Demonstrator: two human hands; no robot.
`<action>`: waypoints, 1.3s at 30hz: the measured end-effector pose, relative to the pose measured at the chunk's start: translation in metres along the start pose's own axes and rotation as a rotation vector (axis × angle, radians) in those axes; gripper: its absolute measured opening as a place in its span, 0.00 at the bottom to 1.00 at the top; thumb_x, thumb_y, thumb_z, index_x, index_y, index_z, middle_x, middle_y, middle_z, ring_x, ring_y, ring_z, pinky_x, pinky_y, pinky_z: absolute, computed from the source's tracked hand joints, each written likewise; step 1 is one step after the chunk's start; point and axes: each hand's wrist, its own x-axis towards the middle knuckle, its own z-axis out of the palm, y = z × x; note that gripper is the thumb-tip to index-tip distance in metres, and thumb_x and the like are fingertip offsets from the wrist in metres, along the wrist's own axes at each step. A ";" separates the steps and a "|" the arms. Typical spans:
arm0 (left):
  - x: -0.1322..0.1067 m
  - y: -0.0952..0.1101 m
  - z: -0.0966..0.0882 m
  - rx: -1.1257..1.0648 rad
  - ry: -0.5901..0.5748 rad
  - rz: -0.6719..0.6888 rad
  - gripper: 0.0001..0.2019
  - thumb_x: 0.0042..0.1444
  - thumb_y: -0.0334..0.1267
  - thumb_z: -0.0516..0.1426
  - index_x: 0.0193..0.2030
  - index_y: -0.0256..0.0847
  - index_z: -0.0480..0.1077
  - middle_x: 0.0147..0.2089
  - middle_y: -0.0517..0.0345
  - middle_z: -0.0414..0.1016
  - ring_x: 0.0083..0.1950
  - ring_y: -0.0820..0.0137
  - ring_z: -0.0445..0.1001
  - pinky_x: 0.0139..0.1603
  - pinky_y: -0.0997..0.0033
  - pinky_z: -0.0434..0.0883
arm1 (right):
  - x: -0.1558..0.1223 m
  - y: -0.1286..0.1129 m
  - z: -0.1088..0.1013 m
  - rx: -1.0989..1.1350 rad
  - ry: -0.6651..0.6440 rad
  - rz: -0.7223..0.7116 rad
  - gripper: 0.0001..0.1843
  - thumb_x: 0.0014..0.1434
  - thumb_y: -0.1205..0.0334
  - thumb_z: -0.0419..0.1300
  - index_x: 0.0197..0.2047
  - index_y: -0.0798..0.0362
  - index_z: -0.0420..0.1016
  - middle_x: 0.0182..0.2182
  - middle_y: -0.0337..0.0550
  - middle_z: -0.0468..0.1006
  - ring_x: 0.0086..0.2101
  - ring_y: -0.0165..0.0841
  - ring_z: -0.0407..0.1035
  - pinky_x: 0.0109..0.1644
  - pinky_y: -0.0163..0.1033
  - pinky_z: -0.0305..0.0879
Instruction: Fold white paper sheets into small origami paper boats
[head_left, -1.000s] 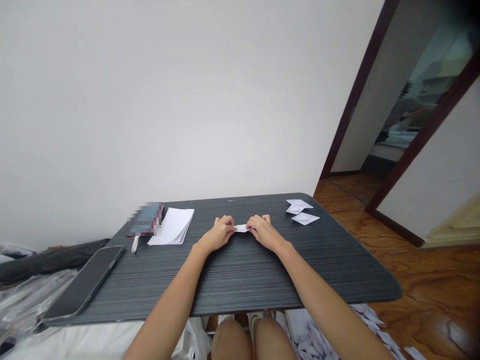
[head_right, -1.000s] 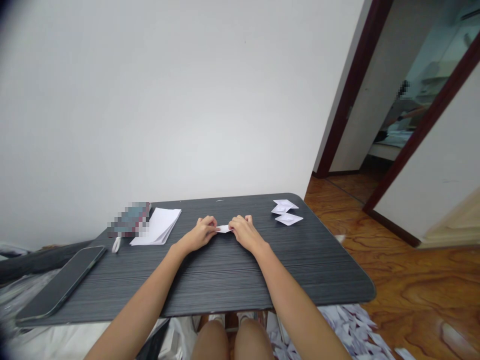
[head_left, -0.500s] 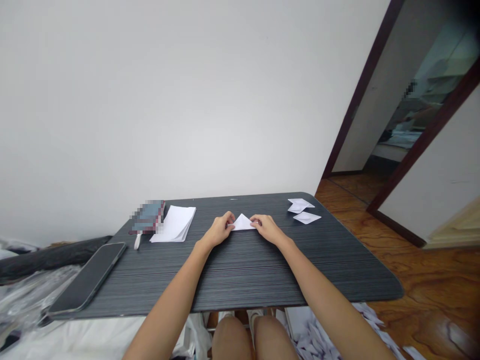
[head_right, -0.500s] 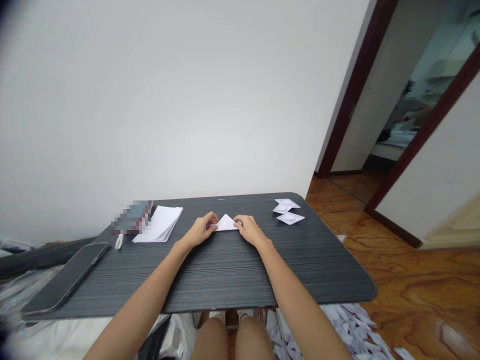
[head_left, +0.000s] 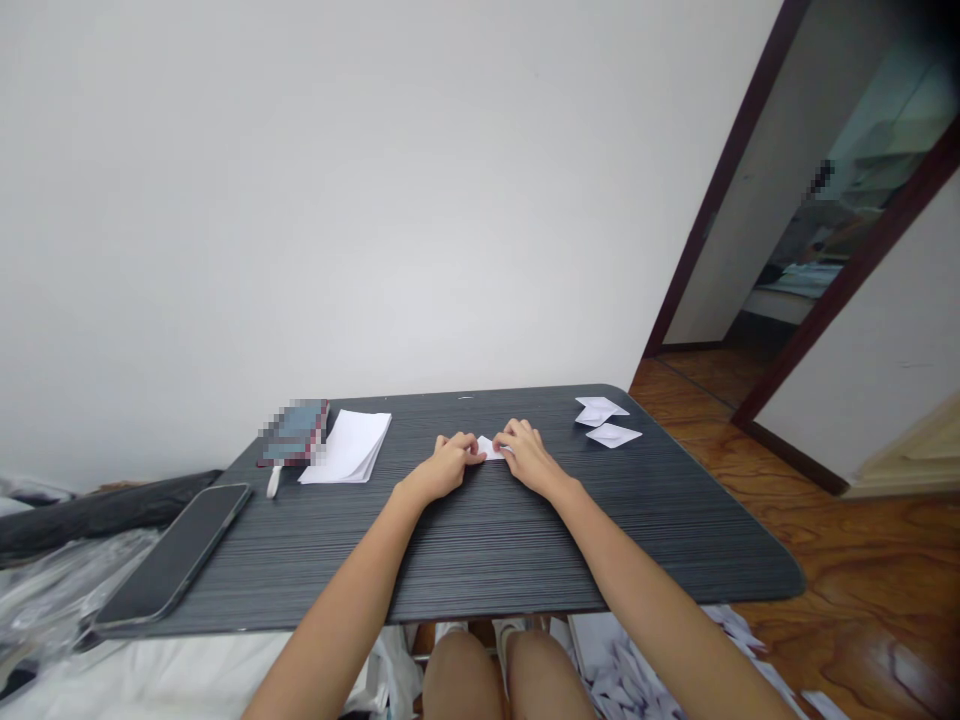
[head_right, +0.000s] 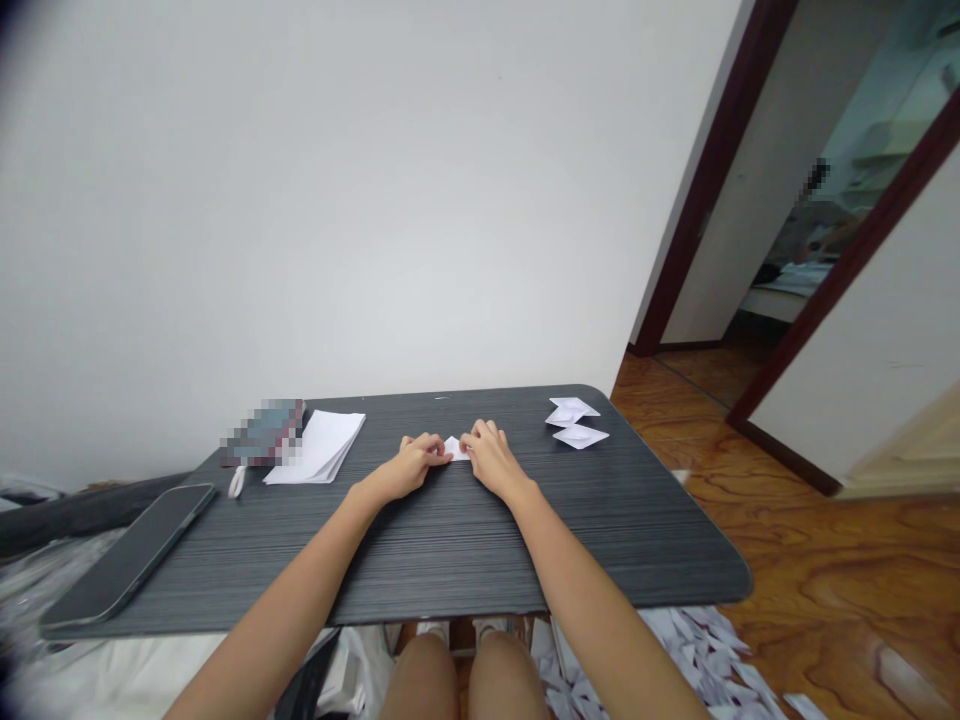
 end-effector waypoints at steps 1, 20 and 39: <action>0.000 0.001 -0.001 -0.003 -0.027 0.027 0.17 0.52 0.26 0.43 0.42 0.45 0.68 0.40 0.54 0.63 0.42 0.68 0.61 0.42 0.65 0.55 | 0.000 0.000 0.000 0.015 -0.019 -0.036 0.09 0.53 0.72 0.47 0.32 0.53 0.67 0.32 0.42 0.65 0.36 0.31 0.57 0.40 0.36 0.53; -0.001 -0.003 -0.001 -0.199 0.110 -0.266 0.05 0.49 0.34 0.49 0.29 0.38 0.65 0.38 0.56 0.65 0.43 0.65 0.62 0.41 0.61 0.55 | 0.003 0.008 0.014 0.120 -0.042 0.252 0.13 0.48 0.57 0.57 0.38 0.50 0.68 0.39 0.43 0.65 0.43 0.38 0.54 0.43 0.43 0.49; 0.008 -0.011 0.001 -1.519 0.342 -0.391 0.14 0.49 0.44 0.54 0.30 0.30 0.66 0.28 0.49 0.72 0.23 0.74 0.70 0.21 0.78 0.60 | 0.007 -0.004 -0.004 0.583 0.255 0.004 0.05 0.52 0.64 0.51 0.29 0.53 0.67 0.21 0.36 0.66 0.23 0.27 0.60 0.29 0.32 0.55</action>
